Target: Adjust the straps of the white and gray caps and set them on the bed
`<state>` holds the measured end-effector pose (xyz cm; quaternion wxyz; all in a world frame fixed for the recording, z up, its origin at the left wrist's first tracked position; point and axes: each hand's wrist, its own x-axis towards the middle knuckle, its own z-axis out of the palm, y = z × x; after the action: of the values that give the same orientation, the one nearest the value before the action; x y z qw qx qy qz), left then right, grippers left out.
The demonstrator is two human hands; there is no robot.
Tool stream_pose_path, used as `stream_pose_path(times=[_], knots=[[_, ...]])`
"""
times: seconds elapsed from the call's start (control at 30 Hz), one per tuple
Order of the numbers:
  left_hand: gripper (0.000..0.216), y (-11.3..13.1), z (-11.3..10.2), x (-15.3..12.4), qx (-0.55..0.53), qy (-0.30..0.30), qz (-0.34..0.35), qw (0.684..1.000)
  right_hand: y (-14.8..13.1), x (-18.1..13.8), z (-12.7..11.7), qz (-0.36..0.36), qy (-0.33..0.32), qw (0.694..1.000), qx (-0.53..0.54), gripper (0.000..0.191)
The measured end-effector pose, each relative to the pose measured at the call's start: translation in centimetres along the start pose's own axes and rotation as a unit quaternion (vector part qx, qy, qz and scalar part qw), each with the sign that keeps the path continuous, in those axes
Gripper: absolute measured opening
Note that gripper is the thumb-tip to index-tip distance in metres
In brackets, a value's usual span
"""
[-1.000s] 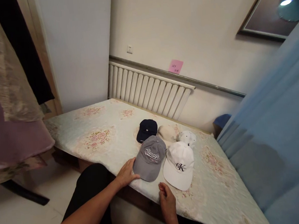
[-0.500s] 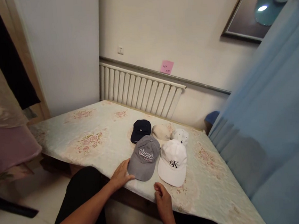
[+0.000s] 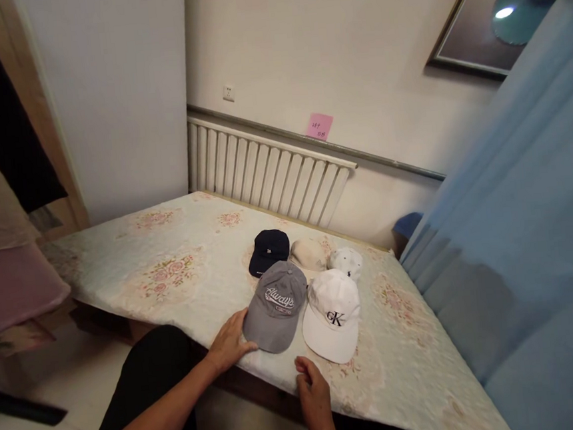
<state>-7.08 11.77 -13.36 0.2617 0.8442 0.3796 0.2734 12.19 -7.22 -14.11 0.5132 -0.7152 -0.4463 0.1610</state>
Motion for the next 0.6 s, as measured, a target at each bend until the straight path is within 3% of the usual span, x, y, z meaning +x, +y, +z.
stream_pose_path(times=[0.6], knots=[[0.08, -1.0, 1.0, -0.4, 0.02, 0.025, 0.009, 0.999, 1.5, -0.1, 0.1, -0.048, 0.017, 0.999, -0.013, 0.035]])
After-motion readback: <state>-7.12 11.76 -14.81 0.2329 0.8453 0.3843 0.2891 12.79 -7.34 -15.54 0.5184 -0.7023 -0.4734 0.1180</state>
